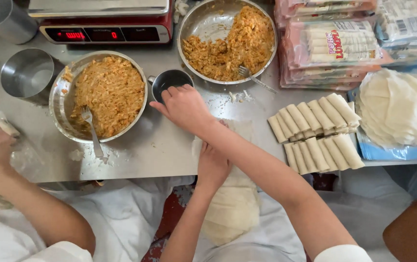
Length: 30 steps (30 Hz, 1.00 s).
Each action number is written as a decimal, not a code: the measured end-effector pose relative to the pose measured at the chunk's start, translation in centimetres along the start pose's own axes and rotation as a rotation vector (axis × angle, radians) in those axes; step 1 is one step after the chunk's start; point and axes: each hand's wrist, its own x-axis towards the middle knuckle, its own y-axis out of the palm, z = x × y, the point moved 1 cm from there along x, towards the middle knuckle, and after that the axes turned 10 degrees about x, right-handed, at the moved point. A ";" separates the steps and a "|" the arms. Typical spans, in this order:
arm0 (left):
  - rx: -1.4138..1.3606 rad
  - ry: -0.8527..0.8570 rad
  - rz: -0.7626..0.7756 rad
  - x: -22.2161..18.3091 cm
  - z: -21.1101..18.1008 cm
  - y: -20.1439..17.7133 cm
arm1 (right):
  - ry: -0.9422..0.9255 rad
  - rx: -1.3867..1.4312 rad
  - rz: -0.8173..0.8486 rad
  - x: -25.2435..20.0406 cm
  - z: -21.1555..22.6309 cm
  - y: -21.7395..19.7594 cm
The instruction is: A person is seen manually wrapping lumpia by placing a portion of filling onto a wrapper, folding the sides, and rolling it into a tight cylinder on a metal table.
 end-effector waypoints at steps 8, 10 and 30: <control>-0.157 0.033 0.172 -4.7 1.0 0.0 | 0.096 0.160 0.073 -4.9 -3.6 -9.1; -0.090 -0.025 0.161 -5.5 1.9 -0.1 | 0.154 0.201 0.167 -9.7 -2.4 -10.6; -0.207 -0.044 0.015 -1.7 2.8 0.0 | 0.520 -0.506 0.333 -6.9 -15.6 -12.2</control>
